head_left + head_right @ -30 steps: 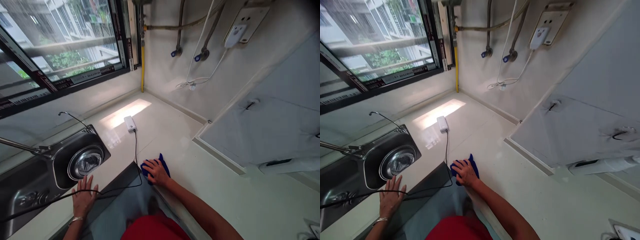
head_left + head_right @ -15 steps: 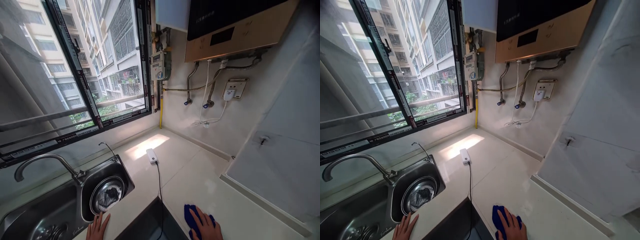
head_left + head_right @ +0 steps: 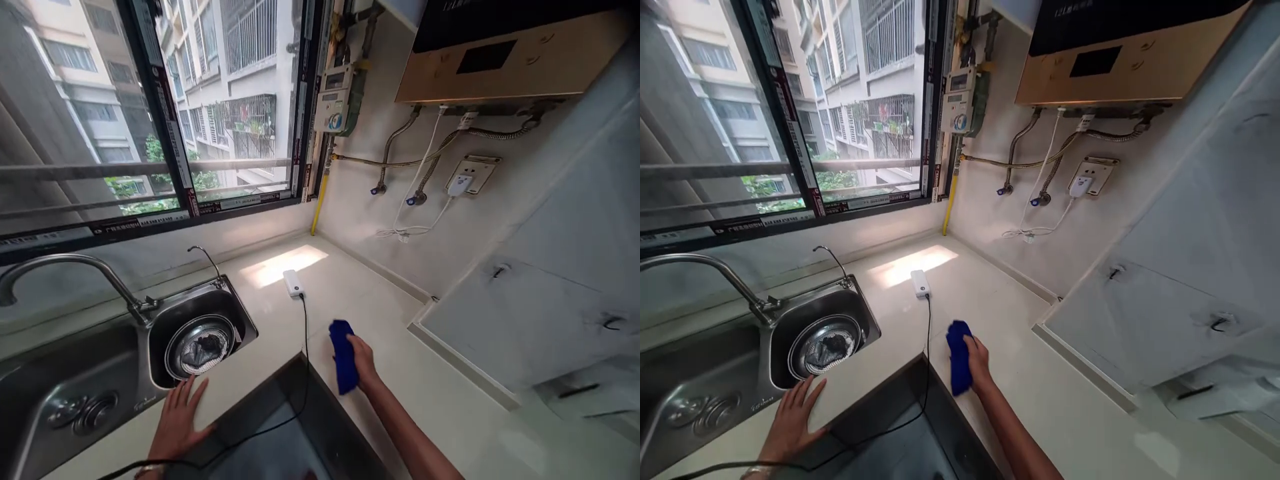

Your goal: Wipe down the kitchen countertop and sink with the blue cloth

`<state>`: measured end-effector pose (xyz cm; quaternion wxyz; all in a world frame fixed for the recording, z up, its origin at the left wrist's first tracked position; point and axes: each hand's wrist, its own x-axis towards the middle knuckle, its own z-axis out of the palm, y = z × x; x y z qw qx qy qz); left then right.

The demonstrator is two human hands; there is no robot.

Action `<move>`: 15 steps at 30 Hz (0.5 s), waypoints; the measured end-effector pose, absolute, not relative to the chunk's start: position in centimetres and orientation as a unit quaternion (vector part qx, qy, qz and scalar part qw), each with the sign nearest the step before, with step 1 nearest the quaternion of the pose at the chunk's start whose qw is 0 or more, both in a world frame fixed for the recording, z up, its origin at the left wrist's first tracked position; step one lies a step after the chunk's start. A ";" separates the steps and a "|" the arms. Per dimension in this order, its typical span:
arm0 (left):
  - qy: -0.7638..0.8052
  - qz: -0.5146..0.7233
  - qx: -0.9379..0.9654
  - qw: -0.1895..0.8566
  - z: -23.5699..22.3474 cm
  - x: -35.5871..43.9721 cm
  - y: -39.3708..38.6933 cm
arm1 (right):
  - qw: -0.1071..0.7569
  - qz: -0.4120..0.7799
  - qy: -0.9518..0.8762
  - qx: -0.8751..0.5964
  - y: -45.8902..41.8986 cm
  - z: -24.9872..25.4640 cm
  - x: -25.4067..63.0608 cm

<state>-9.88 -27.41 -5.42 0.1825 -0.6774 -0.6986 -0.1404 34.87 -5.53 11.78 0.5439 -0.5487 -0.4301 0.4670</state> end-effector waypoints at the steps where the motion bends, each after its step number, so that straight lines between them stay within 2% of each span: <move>1: -0.699 -0.144 -0.678 0.176 -5.2 -9.7 -27.4 | 0.534 0.494 -0.428 -0.536 -5.0 12.7 33.1; 3: -0.694 -0.149 -0.681 0.179 -4.9 -9.4 -27.3 | 0.549 0.566 -0.390 -0.476 -3.7 14.0 29.6; 4: -0.690 -0.149 -0.684 0.184 -4.8 -9.3 -27.4 | 0.567 0.565 -0.390 -0.455 -2.9 14.3 28.0; 6: -0.684 -0.146 -0.687 0.195 -4.4 -8.9 -27.5 | 0.595 0.523 -0.418 -0.444 -1.6 13.9 25.1; 8: -0.684 -0.142 -0.687 0.200 -4.0 -8.6 -27.6 | 0.586 0.435 -0.491 -0.475 -0.8 12.1 22.7; 10: -0.681 -0.141 -0.688 0.205 -3.6 -8.4 -27.7 | 0.512 0.326 -0.602 -0.518 -1.1 8.9 20.9; 12: -0.675 -0.145 -0.692 0.208 -3.5 -8.4 -27.6 | 0.383 0.229 -0.717 -0.536 -2.5 5.3 19.4; 15: -0.671 -0.162 -0.694 0.202 -3.8 -8.5 -27.5 | 0.295 0.177 -0.772 -0.534 -5.3 0.8 17.6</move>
